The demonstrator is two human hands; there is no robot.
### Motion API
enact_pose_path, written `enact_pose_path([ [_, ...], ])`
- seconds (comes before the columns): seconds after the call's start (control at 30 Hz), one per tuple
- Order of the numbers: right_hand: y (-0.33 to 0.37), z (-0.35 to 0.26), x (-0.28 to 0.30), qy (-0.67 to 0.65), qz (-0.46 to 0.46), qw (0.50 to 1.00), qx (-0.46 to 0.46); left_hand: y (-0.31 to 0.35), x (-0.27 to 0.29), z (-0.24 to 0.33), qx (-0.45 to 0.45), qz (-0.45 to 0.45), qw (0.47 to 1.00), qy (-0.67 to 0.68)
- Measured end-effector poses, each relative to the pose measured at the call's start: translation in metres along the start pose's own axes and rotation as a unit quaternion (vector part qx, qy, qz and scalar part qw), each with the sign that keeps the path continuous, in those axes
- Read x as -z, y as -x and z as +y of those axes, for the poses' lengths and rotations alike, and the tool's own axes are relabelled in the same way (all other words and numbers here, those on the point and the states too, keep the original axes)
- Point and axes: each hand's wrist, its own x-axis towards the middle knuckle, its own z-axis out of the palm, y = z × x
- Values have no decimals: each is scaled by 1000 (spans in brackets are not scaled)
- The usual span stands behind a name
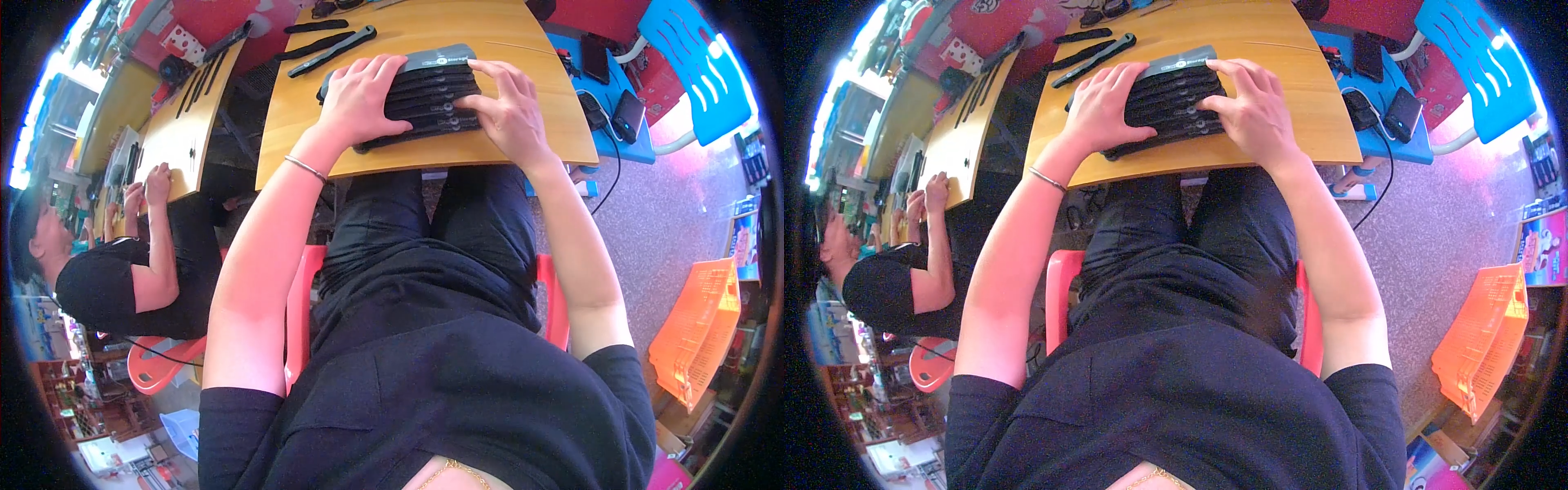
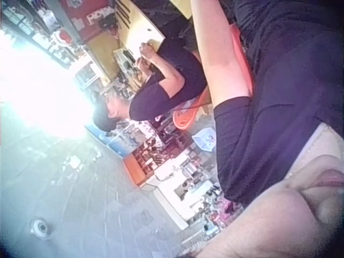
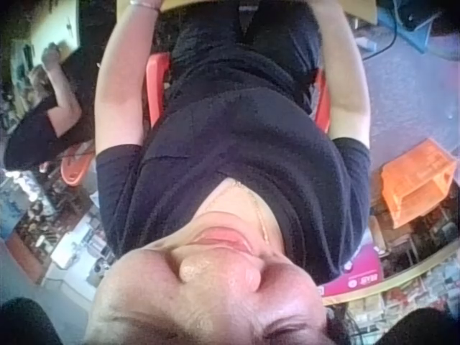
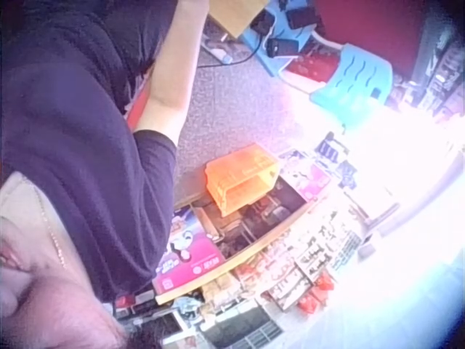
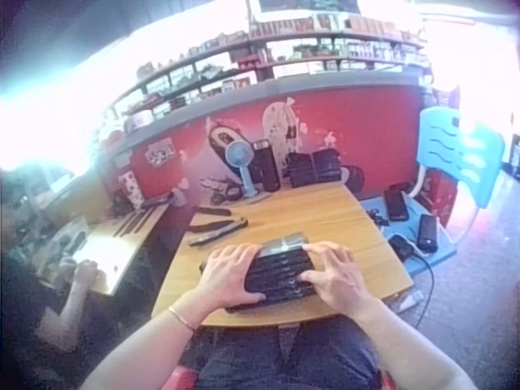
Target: Inspecting a stack of black fabric cable storage pouches and organizing them on a workbench.
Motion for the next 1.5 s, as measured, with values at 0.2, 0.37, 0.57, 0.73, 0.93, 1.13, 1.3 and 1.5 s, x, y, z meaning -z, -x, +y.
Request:
enact_pose_path([
  [0.2, 4, 2, 0, -9, 7, 1000, 9, 0, -1, -1, 0, 3, 1000, 8],
  [0.37, 5, 2, -3, 0, 9, 1000, 3, 0, -2, -1, 7, -4, 1000, 5],
  [0.57, 0, 2, -4, -3, 17, 1000, 18, -1, 1, 0, 10, -9, 1000, 3],
  [0.73, -1, 2, -7, -20, 15, 1000, 15, -1, 2, 1, 9, -8, 1000, 7],
  [0.93, -4, 2, -7, -12, 15, 1000, 12, -1, -4, -3, 0, 15, 1000, -18],
  [1.13, -4, 3, -6, -13, 16, 1000, 11, -1, -5, -3, -3, 13, 1000, -13],
  [1.3, -5, 3, -6, -19, 21, 1000, 11, -1, -6, -2, -3, 19, 1000, -15],
  [1.5, -5, 3, -6, -8, 20, 1000, 6, -2, -3, 1, 16, -8, 1000, -7],
])
